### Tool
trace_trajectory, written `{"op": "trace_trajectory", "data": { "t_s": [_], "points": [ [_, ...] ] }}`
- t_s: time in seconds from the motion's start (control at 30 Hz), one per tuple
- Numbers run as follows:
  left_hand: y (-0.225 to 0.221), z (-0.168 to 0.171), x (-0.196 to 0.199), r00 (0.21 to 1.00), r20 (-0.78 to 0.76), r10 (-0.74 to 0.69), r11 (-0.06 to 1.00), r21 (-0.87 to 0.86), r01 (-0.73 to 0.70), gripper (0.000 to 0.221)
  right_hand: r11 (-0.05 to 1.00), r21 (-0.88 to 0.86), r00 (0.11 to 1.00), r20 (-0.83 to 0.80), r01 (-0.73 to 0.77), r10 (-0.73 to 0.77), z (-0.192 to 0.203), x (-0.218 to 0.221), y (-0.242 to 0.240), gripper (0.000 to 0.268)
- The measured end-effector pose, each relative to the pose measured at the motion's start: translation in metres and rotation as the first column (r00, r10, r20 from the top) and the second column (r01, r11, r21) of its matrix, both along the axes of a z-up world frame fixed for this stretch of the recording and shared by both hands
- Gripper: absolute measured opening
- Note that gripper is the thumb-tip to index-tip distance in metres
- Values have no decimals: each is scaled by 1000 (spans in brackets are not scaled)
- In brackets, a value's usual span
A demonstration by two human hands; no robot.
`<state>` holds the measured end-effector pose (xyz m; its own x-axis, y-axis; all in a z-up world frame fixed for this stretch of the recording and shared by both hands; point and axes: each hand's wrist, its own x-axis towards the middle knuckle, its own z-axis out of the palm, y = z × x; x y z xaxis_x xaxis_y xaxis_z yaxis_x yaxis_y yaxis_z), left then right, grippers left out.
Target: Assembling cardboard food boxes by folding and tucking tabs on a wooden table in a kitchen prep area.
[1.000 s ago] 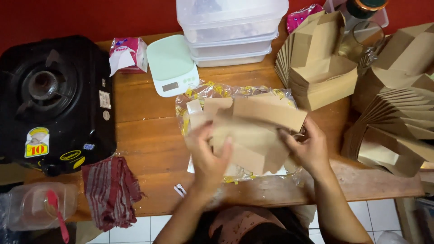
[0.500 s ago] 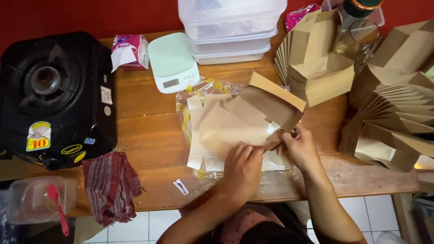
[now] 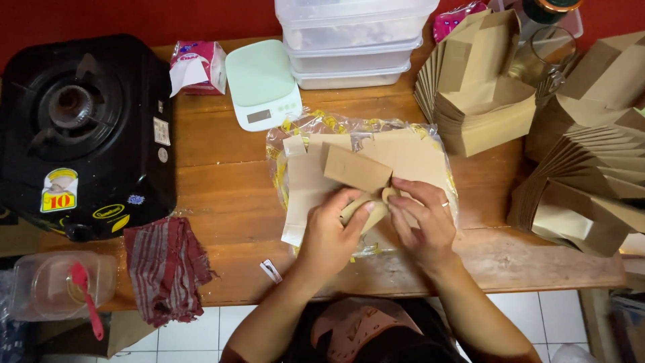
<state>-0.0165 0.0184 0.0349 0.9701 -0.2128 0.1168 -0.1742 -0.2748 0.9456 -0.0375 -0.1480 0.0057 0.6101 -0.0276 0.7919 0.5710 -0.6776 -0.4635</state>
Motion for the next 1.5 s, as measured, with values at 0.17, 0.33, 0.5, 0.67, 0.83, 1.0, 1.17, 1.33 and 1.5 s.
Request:
{"op": "trace_trajectory", "data": {
  "t_s": [0.17,0.33,0.5,0.67,0.83,1.0,1.17,1.33,1.5],
  "points": [
    [8,2,12,989,-141,-36,995,-94,23,10,989,-126,989,113,-82,97,15,10,-5,14],
    [15,-4,19,985,-159,-73,988,-144,50,10,936,-317,967,147,-151,206,18,16,-17,16],
    [17,-15,15,960,-255,-112,984,-160,72,10,885,-392,958,27,-251,284,32,17,-21,25],
    [17,-12,15,951,-274,-146,976,-195,94,12,854,-390,939,-118,-343,324,42,13,-28,22],
    [12,10,16,931,-303,-205,941,-322,103,12,892,-189,879,-341,-410,332,40,3,-29,27],
    [12,45,18,954,-223,-201,964,-218,152,10,918,244,843,-374,-312,386,34,6,-20,15],
    [13,24,16,936,-274,-219,922,-373,107,19,945,64,867,-382,-322,321,60,7,-15,13],
    [11,8,14,932,-273,-240,888,-450,97,26,933,-133,900,-338,-334,275,67,7,-16,16],
    [14,4,12,960,-218,-178,935,-341,96,26,970,-79,924,-329,-230,193,52,4,-13,17]
  ]
}}
